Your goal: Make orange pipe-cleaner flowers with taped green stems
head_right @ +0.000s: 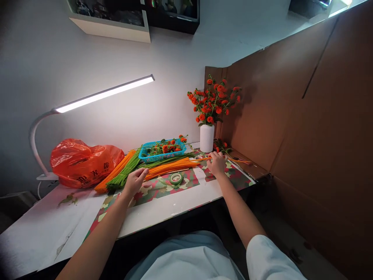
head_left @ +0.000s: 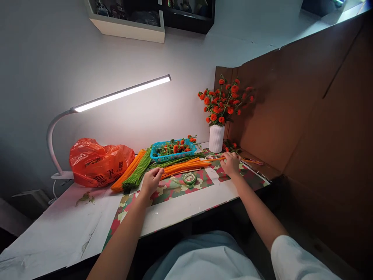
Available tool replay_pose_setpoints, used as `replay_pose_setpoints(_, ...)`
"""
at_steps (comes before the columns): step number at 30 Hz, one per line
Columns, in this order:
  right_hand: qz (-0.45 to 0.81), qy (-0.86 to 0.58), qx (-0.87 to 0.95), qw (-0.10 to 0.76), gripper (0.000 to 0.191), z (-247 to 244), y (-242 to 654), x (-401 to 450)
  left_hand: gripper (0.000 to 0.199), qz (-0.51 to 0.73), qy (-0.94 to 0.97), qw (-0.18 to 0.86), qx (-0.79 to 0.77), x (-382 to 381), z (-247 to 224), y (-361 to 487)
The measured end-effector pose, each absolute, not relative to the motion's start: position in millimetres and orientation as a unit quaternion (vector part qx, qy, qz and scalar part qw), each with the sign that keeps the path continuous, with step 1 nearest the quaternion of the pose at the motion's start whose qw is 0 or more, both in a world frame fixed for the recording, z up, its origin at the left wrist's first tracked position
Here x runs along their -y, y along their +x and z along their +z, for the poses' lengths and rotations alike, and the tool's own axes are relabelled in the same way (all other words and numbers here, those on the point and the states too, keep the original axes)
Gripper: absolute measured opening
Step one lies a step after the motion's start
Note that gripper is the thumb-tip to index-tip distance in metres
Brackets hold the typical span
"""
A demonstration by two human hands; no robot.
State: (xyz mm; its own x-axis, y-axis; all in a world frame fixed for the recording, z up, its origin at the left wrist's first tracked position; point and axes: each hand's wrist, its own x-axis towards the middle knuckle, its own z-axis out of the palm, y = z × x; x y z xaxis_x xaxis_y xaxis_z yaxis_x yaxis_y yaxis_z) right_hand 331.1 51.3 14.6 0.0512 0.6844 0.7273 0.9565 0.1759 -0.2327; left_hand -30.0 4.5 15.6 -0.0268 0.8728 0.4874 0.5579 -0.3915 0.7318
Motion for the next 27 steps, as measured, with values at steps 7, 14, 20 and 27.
replay_pose_setpoints(7, -0.081, -0.583, 0.744, 0.316, 0.023, 13, 325, -54, 0.040, 0.531, 0.603, 0.344, -0.485, -9, 10, -22)
replay_pose_setpoints(14, -0.044, -0.374, 0.851, 0.365, 0.036, 43, 235, -21, 0.040, 0.580, 0.561, 0.383, -0.450, -7, 14, -20)
replay_pose_setpoints(20, 0.033, -0.374, 0.894, 0.244, 0.025, 27, 138, -8, 0.042, 0.539, 0.557, 0.398, -0.490, -5, 9, -17)
replay_pose_setpoints(27, 0.029, -0.402, 0.882, 0.244, 0.022, 11, 137, -7, 0.045, 0.544, 0.539, 0.443, -0.466, -7, 2, -9)
